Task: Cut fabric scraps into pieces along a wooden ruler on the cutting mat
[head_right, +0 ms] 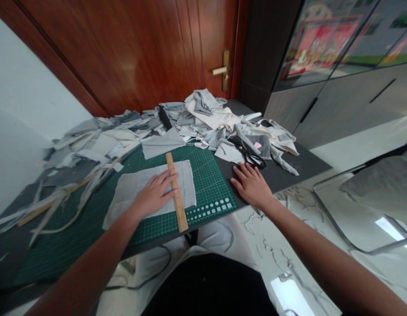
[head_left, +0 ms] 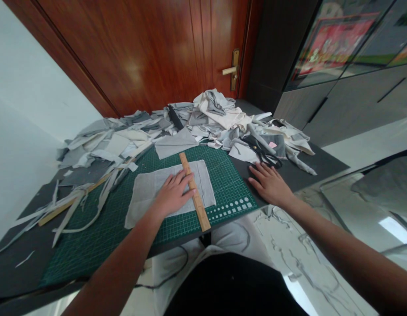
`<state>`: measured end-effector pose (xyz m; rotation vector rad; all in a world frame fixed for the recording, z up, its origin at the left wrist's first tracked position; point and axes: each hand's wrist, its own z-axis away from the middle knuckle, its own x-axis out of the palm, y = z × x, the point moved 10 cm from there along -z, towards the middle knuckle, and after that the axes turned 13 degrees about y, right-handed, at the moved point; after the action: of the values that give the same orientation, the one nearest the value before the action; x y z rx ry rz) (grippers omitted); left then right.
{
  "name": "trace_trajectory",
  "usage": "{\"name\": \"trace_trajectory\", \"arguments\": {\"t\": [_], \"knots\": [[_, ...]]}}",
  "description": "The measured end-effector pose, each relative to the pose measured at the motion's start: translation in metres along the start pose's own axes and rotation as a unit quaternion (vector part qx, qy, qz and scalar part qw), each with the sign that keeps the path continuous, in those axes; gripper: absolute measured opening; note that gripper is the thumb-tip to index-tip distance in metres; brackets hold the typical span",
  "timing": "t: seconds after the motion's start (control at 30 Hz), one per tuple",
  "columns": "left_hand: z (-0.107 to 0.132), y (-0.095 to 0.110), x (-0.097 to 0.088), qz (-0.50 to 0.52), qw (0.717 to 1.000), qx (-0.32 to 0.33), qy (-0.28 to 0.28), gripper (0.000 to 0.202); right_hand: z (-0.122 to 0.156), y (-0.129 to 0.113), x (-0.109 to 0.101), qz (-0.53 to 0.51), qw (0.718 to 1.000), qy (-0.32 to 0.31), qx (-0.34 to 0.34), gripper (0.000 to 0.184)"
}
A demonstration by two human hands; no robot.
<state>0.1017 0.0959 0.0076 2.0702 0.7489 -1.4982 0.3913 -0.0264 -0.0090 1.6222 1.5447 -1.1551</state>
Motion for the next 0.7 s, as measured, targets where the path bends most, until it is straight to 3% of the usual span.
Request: {"name": "trace_trajectory", "arguments": {"t": [0.17,0.37,0.47,0.53,0.57,0.63,0.7], "knots": [[-0.002,0.0,0.0,-0.008,1.0,0.004,0.004,0.058,-0.016,-0.018,0.005,0.0,1.0,0.001,0.015,0.066],[-0.002,0.0,0.0,-0.014,1.0,0.006,0.004,0.057,-0.037,-0.052,0.023,-0.064,0.996,-0.046,-0.035,0.066],[-0.001,0.0,0.0,-0.012,1.0,0.004,-0.001,0.058,-0.042,-0.052,0.012,-0.084,0.994,-0.027,-0.064,0.062],[0.001,0.0,0.0,-0.01,1.0,0.001,-0.001,0.059,-0.043,-0.024,-0.009,-0.071,0.995,0.043,-0.063,0.059],[0.001,0.0,0.0,-0.01,1.0,-0.001,0.001,0.059,-0.042,0.005,-0.023,-0.05,0.994,0.092,-0.037,0.057],[0.001,-0.001,0.0,-0.008,1.0,-0.003,0.007,0.059,-0.032,0.09,-0.049,0.028,0.978,0.186,0.089,0.06],[0.002,-0.002,0.0,-0.005,1.0,-0.003,0.01,0.06,-0.011,0.179,-0.058,0.117,0.949,0.202,0.21,0.071]]}}
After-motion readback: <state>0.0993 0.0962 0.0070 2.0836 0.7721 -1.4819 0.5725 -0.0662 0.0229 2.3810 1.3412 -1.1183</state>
